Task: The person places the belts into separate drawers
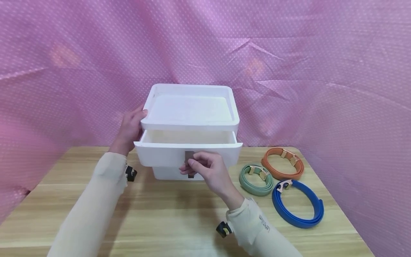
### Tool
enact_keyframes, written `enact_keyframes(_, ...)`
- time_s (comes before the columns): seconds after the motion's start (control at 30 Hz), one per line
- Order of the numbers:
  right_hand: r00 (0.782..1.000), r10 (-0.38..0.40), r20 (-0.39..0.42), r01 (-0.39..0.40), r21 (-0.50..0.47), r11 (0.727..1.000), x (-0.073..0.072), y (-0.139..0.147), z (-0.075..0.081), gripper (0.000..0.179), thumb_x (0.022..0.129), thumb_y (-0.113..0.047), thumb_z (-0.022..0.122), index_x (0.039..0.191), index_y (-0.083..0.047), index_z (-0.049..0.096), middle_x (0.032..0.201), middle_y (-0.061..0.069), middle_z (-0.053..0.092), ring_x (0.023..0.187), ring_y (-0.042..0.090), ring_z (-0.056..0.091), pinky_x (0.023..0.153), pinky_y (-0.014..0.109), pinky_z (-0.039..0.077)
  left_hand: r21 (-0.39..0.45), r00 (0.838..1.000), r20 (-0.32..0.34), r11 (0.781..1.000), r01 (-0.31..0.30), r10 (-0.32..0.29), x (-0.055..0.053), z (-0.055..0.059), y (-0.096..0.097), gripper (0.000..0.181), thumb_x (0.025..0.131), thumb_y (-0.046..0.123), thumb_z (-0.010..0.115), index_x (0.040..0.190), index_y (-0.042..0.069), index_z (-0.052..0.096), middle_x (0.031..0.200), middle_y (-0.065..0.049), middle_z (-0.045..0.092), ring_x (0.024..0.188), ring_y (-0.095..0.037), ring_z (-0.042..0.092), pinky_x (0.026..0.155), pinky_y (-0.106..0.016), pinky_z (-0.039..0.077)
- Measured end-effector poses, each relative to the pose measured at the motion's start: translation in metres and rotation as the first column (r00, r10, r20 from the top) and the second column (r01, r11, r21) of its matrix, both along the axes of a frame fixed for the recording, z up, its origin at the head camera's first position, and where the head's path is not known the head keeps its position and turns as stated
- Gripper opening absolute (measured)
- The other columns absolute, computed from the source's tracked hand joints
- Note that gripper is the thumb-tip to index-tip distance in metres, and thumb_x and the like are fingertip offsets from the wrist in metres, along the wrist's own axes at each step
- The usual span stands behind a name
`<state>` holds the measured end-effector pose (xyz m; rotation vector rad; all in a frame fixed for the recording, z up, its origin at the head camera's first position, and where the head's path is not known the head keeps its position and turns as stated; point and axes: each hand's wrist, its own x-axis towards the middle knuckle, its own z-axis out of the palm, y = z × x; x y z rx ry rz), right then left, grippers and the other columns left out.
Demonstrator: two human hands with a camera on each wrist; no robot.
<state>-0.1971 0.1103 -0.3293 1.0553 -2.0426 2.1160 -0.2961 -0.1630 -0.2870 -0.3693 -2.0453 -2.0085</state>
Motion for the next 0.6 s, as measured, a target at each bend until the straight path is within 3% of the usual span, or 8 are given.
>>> enact_keyframes(0.27, 1.000, 0.030, -0.008, -0.030, -0.021, 0.999, 0.0013, -0.0005, 0.0005, 0.016, 0.097, -0.001, 0.055, 0.097, 0.011, 0.066, 0.091, 0.022, 0.072, 0.081, 0.044, 0.069, 0.073, 0.062, 0.054, 0.017, 1.000, -0.013, 1.000, -0.026, 0.026, 0.0008, 0.0020, -0.0004, 0.050, 0.102, 0.023, 0.047, 0.149, 0.007, 0.039, 0.155, -0.005, 0.034, 0.141, -0.021, 0.031, 0.113, -0.033, 0.031)
enact_keyframes(0.4, 0.999, 0.035, -0.004, -0.035, -0.018, 0.999, 0.0022, -0.0007, 0.0009, 0.016, 0.098, -0.001, 0.055, 0.097, 0.011, 0.065, 0.092, 0.022, 0.072, 0.081, 0.047, 0.068, 0.074, 0.059, 0.055, 0.035, 1.000, -0.026, 0.999, -0.012, 0.013, 0.0000, 0.0016, 0.0002, 0.050, 0.102, 0.022, 0.046, 0.149, 0.006, 0.038, 0.154, -0.009, 0.035, 0.140, -0.024, 0.034, 0.112, -0.034, 0.033)
enact_keyframes(0.6, 1.000, 0.017, 0.016, -0.017, -0.007, 1.000, 0.0054, 0.0017, -0.0022, 0.017, 0.098, -0.002, 0.055, 0.097, 0.011, 0.065, 0.092, 0.022, 0.072, 0.081, 0.037, 0.071, 0.074, 0.055, 0.057, 0.040, 1.000, -0.013, 0.999, 0.003, -0.003, -0.0008, -0.0014, 0.0043, 0.050, 0.103, 0.021, 0.046, 0.149, 0.006, 0.038, 0.154, -0.010, 0.036, 0.139, -0.025, 0.036, 0.111, -0.034, 0.035)
